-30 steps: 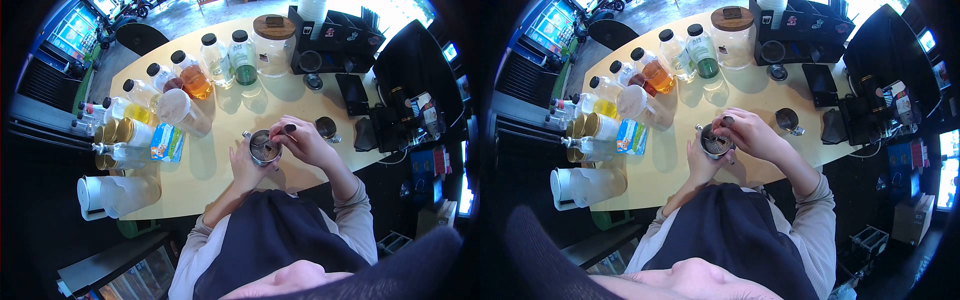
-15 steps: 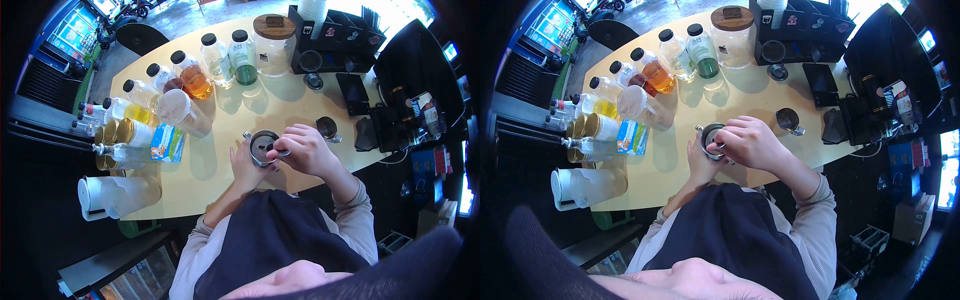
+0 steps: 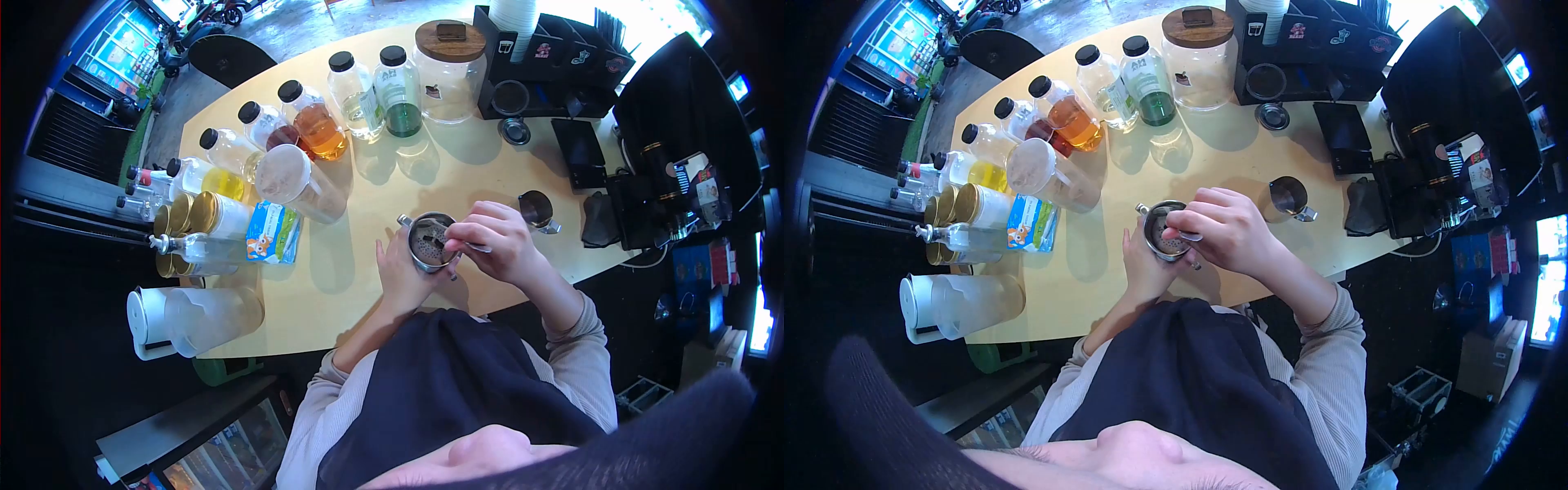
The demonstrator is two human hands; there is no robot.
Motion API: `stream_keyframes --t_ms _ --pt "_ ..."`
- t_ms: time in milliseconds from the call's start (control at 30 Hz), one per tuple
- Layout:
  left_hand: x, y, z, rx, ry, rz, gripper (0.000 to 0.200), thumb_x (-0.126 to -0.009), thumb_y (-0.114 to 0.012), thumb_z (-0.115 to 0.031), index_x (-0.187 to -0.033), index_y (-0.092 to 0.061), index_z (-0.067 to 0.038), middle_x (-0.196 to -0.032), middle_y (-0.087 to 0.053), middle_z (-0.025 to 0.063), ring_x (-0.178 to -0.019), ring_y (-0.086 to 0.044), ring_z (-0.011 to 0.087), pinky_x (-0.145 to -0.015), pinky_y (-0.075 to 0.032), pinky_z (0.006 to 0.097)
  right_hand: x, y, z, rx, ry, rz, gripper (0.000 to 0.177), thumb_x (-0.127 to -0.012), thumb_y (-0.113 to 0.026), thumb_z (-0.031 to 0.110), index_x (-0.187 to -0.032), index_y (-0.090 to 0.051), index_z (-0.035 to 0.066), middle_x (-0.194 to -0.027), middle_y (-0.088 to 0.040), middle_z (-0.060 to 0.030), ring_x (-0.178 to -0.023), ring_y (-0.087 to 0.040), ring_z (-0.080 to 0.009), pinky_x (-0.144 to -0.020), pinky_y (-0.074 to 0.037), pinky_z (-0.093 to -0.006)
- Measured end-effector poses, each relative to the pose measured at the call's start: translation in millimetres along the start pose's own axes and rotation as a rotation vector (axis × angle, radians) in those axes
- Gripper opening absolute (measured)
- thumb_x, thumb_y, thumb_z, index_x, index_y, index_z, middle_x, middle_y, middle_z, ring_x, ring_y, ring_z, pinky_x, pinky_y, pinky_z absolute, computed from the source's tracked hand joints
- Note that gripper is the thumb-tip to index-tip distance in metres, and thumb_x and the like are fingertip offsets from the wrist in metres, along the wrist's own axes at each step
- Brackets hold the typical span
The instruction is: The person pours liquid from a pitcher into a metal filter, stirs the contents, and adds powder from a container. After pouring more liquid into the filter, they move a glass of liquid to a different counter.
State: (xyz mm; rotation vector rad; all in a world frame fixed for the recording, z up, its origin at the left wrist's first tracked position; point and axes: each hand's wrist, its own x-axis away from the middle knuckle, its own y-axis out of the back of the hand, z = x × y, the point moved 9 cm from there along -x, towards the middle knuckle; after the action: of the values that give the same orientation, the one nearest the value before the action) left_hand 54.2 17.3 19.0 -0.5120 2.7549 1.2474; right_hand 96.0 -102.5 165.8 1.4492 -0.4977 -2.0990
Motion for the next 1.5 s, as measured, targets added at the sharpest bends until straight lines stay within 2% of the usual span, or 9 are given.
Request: stream_keyframes --t_ms 267,367,433,633,733,833,1067,1233,1500 --pt "0.2 -2.0 3.3 0.02 0.025 -0.007 0.088 -0.06 -0.083 -0.052 -0.129 -0.047 -0.01 -0.113 -0.063 0.0082 -0.108 -0.062 0.0305 -0.105 -0.028 0.0653 -0.5 -2.5 1.7 0.109 -0.016 0.069 0.019 -0.078 -0.077 0.013 -0.087 -0.061 0.008 -0.067 -0.057 -0.0035 -0.058 -0.053 -0.0206 -0.052 -0.041 -0.0325" --pt "0.0 -2.1 3.3 0.013 0.023 -0.01 0.087 -0.061 -0.083 -0.052 -0.128 -0.047 -0.009 -0.113 -0.063 0.0082 -0.107 -0.062 0.0307 -0.105 -0.028 0.0656 3.3 -8.7 -6.3 0.039 -0.079 0.096 0.016 -0.082 -0.072 0.017 -0.087 -0.06 0.007 -0.072 -0.058 -0.0039 -0.065 -0.058 -0.0222 -0.063 -0.048 -0.0339" --pt "0.4 -2.1 1.5 0.003 0.007 -0.001 0.093 -0.061 -0.083 -0.053 -0.129 -0.046 -0.002 -0.115 -0.062 0.0125 -0.106 -0.062 0.0323 -0.101 -0.03 0.0673 7.6 -12.8 -24.4 -0.298 -0.332 0.106 0.014 -0.087 -0.068 0.014 -0.088 -0.058 0.004 -0.075 -0.06 -0.0072 -0.069 -0.061 -0.0268 -0.065 -0.05 -0.0358" --pt "-0.2 -4.5 3.3 -0.015 0.023 0.037 0.096 -0.059 -0.085 -0.051 -0.131 -0.045 -0.002 -0.119 -0.06 0.0134 -0.111 -0.06 0.0318 -0.103 -0.029 0.0664 12.7 -16.3 -34.6 -0.323 -0.46 0.16 0.014 -0.087 -0.068 0.011 -0.091 -0.057 0.003 -0.079 -0.063 -0.0094 -0.073 -0.064 -0.0293 -0.066 -0.051 -0.0377" --pt "0.2 -4.2 4.0 0.002 0.034 0.032 0.098 -0.058 -0.085 -0.051 -0.132 -0.044 -0.002 -0.119 -0.06 0.0136 -0.112 -0.06 0.0319 -0.104 -0.029 0.0663 5.7 1.2 -18.6 -0.024 -0.305 0.092 0.017 -0.085 -0.071 0.011 -0.092 -0.057 0.004 -0.078 -0.063 -0.0079 -0.07 -0.064 -0.0268 -0.063 -0.052 -0.0361" --pt "0.9 -3.2 3.7 -0.017 0.024 0.013 0.099 -0.058 -0.085 -0.051 -0.132 -0.044 -0.001 -0.119 -0.061 0.0136 -0.111 -0.06 0.0322 -0.103 -0.029 0.0663 5.2 5.2 -5.0 0.025 -0.194 0.063 0.016 -0.084 -0.071 0.004 -0.093 -0.058 0.001 -0.078 -0.062 -0.0092 -0.061 -0.059 -0.025 -0.054 -0.047 -0.0339" --pt "0.5 -1.4 -0.3 -0.037 -0.017 -0.018 0.099 -0.058 -0.085 -0.051 -0.132 -0.044 -0.001 -0.117 -0.061 0.0139 -0.107 -0.062 0.0326 -0.101 -0.032 0.0665 4.9 1.5 -2.6 0.082 -0.181 0.019 0.016 -0.084 -0.071 0.005 -0.093 -0.059 0.001 -0.078 -0.062 -0.009 -0.062 -0.06 -0.0247 -0.055 -0.048 -0.0341" --pt "0.1 -1.2 0.3 0.023 0.012 0.015 0.097 -0.058 -0.086 -0.051 -0.13 -0.045 -0.001 -0.115 -0.063 0.0132 -0.105 -0.063 0.0325 -0.101 -0.032 0.0666 12.7 -14.0 -20.0 -0.342 -0.447 0.156 0.011 -0.096 -0.054 0.007 -0.094 -0.059 -0.002 -0.082 -0.063 -0.0109 -0.069 -0.064 -0.022 -0.065 -0.051 -0.0308" --pt "1.2 -6.3 7.1 0.024 0.009 -0.01 0.096 -0.059 -0.086 -0.051 -0.13 -0.045 -0.002 -0.112 -0.065 0.0121 -0.107 -0.062 0.0326 -0.103 -0.029 0.0665 26.3 -13.9 -37.1 -0.426 -0.579 0.032 0.021 -0.1 -0.043 0.006 -0.091 -0.058 -0.005 -0.082 -0.062 -0.0105 -0.073 -0.067 -0.0187 -0.067 -0.052 -0.0294"
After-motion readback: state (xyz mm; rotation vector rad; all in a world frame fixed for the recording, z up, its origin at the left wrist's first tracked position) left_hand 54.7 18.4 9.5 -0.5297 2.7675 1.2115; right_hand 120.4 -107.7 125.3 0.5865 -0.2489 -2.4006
